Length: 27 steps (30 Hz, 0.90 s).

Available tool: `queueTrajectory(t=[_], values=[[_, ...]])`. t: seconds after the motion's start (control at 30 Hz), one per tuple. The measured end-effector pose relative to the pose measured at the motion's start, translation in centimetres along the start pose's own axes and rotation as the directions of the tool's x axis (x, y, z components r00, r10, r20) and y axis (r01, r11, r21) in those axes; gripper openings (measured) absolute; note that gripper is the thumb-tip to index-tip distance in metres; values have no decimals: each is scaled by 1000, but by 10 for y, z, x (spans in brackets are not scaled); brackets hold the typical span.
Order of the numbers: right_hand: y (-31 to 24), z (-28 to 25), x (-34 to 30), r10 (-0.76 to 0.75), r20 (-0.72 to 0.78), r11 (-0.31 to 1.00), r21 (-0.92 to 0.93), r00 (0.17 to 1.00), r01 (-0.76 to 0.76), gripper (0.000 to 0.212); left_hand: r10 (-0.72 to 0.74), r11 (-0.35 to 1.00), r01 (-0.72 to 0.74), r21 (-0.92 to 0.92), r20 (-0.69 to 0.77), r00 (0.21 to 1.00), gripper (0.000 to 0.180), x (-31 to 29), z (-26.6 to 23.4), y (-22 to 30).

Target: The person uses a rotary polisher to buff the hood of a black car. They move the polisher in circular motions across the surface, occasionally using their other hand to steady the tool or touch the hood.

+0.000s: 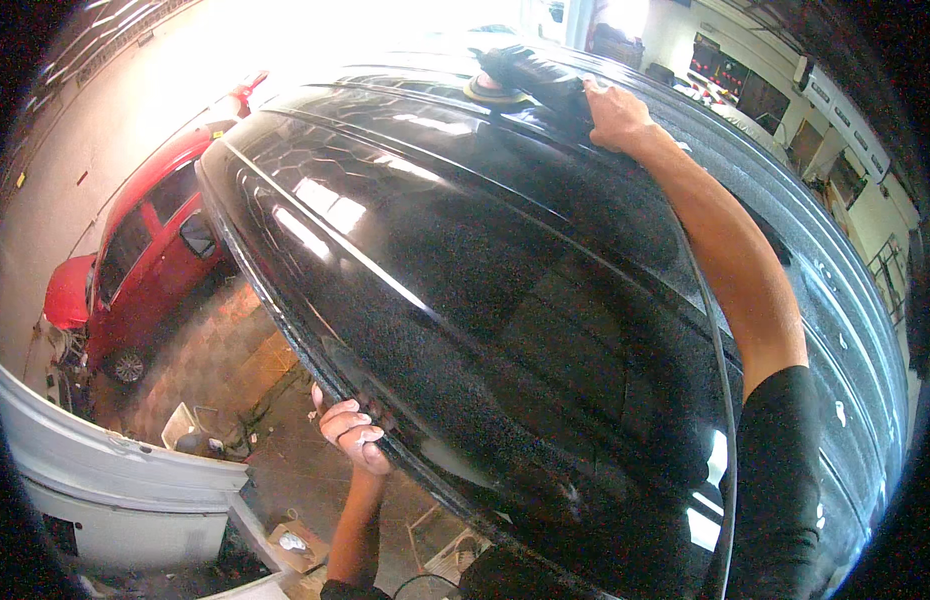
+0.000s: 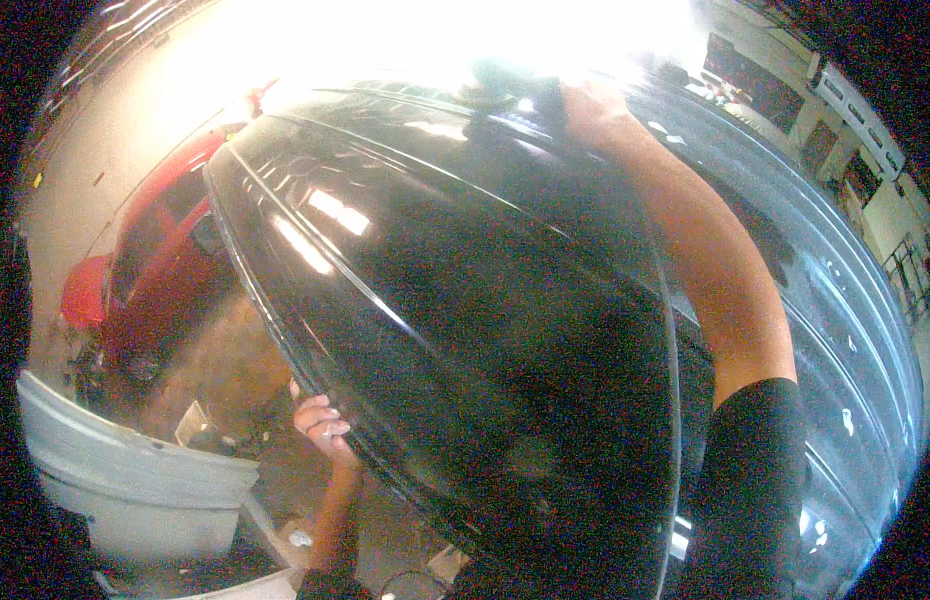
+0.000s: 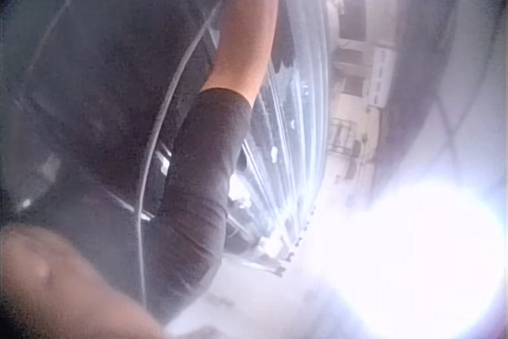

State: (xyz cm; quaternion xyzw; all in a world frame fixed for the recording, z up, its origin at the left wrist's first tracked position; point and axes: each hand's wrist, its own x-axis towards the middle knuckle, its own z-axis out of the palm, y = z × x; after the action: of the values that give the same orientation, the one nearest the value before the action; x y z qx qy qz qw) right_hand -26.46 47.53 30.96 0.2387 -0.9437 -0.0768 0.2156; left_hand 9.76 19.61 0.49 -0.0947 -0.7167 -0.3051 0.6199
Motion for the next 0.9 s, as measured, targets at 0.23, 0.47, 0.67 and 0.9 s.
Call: queueTrajectory(t=[0.23, 0.47, 0.67, 0.9], values=[[72, -7, -36, 23, 49, 1000, 17, 999, -24, 104, 25, 999, -26, -27, -39, 999, 40, -3, 7, -4], [130, -36, -157, 151, 121, 988, 0, 981, -152, 86, 45, 999, -45, 3, -15, 999, 38, -2, 4, -7], [177, -77, -261, 335, 141, 938, 42, 932, -344, 92, 58, 998, -59, 30, 23, 998, 34, 6, -3, -8], [203, -86, -327, 484, 122, 869, 50, 866, -492, 88, 84, 996, -85, 11, 36, 996, 35, 5, -3, -15]])
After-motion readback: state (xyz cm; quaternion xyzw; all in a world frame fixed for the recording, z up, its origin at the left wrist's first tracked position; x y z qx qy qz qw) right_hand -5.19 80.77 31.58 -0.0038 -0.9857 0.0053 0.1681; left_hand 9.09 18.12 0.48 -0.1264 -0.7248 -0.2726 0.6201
